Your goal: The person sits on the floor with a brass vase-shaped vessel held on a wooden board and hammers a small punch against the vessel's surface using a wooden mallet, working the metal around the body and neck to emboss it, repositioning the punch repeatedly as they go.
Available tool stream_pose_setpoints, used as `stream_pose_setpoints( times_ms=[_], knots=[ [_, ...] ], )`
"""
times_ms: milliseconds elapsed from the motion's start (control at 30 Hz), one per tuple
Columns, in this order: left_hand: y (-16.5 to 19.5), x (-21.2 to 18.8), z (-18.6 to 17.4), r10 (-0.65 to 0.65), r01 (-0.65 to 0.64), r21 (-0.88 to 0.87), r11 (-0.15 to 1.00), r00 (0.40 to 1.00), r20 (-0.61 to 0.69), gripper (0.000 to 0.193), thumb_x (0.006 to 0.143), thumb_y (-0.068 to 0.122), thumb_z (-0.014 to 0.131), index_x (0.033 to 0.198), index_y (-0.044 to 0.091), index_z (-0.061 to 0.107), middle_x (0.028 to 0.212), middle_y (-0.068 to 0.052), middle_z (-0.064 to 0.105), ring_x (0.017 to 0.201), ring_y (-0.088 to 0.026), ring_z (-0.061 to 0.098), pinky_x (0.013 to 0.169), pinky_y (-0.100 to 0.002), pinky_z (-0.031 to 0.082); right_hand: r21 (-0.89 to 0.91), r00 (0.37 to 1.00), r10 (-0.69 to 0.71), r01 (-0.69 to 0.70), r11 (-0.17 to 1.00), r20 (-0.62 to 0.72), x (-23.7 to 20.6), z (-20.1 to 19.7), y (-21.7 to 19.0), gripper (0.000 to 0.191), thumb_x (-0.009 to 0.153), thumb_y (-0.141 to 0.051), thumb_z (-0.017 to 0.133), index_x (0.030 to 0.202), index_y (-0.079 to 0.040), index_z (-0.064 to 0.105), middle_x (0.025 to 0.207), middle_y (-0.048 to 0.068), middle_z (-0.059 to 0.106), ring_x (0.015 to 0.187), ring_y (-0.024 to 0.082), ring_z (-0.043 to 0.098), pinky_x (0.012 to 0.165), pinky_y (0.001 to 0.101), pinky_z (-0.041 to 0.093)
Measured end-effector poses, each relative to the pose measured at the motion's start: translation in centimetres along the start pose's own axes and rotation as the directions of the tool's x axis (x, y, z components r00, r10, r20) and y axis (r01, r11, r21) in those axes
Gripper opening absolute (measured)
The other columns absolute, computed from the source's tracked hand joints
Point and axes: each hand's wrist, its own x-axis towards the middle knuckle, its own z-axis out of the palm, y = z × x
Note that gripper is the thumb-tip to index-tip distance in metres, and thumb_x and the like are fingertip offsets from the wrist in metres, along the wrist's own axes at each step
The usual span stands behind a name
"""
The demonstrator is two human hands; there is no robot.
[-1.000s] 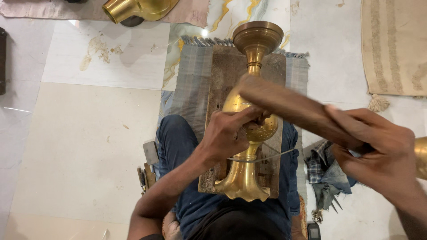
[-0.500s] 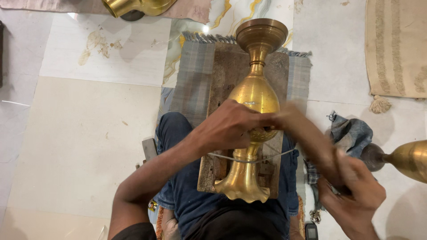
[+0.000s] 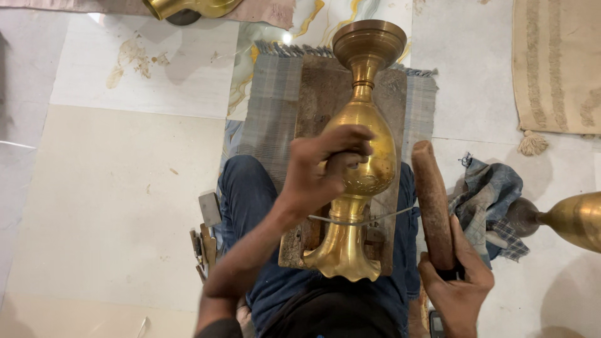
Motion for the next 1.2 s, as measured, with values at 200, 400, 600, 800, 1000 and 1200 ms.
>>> stream_pose_setpoints(
  times_ms=[200,400,600,800,1000,1200],
  knots=[
    [0.7,-2.5,1.6,-0.304,0.192,-0.36,0.913,0.908,-0.287,0.034,0.095,-0.013,0.064,0.127,-0.002,0.062,0.102,-0.012,0.078,0.095,-0.019,0.078,0.087,-0.029,0.066,0.048,0.998,0.017,-0.02,0.999,0.063,1.9,0.9,-0.3,0.074,0.076,0.002,0.08,0.147,0.002,0.059,0.111,0.015,0.075,0.095,0.013,0.07,0.085,0.0258,0.057],
    [1.1,-2.0,2.4,-0.13,0.151,0.032,0.988,0.926,-0.355,0.028,0.099,-0.009,0.061,0.124,0.002,0.067,0.103,-0.009,0.079,0.094,-0.019,0.081,0.083,-0.027,0.07,0.05,0.922,-0.329,0.326,0.944,0.206,7.9,-0.1,-2.6,0.067,0.075,0.002,0.081,0.139,-0.002,0.063,0.108,0.014,0.075,0.083,0.012,0.071,0.069,0.0227,0.058],
    [0.4,-1.7,2.1,-0.075,0.108,0.094,0.99,0.952,-0.298,0.031,0.099,-0.01,0.056,0.126,0.002,0.067,0.104,-0.01,0.079,0.096,-0.02,0.08,0.084,-0.027,0.069,0.058,0.822,-0.371,0.385,0.921,0.431,13.3,-2.9,-8.3,0.06,0.078,0.0,0.072,0.137,-0.011,0.066,0.092,0.009,0.076,0.054,0.008,0.065,0.05,0.023,0.049],
    [0.3,-2.1,2.9,-0.091,0.127,0.082,0.988,0.931,-0.353,0.028,0.1,-0.01,0.054,0.122,0.002,0.067,0.098,-0.008,0.079,0.089,-0.018,0.081,0.079,-0.026,0.069,-0.517,0.69,-0.137,0.645,0.562,0.711,17.4,-4.1,-16.1,0.076,0.084,-0.002,0.071,0.152,-0.029,0.049,0.106,0.008,0.073,0.06,0.015,0.071,0.056,0.0291,0.058],
    [0.0,-2.9,4.2,0.009,0.074,0.159,0.985,0.884,-0.468,0.031,0.1,-0.009,0.056,0.126,0.006,0.064,0.101,-0.008,0.078,0.092,-0.019,0.08,0.081,-0.027,0.07,-0.625,0.624,0.094,0.741,0.244,0.776,17.8,-2.2,-21.4,0.089,0.083,-0.012,0.068,0.159,-0.043,0.032,0.118,-0.009,0.069,0.072,0.007,0.074,0.07,0.0231,0.062],
    [-0.4,-3.5,4.4,0.005,0.099,0.196,0.976,0.883,-0.469,0.039,0.097,-0.012,0.055,0.127,0.011,0.061,0.1,-0.004,0.079,0.088,-0.015,0.081,0.077,-0.025,0.07,-0.642,0.623,0.176,0.763,0.08,0.762,16.9,-1.0,-22.0,0.086,0.084,-0.021,0.068,0.157,-0.047,0.03,0.119,-0.013,0.067,0.075,0.008,0.073,0.067,0.024,0.063]
  ],
)
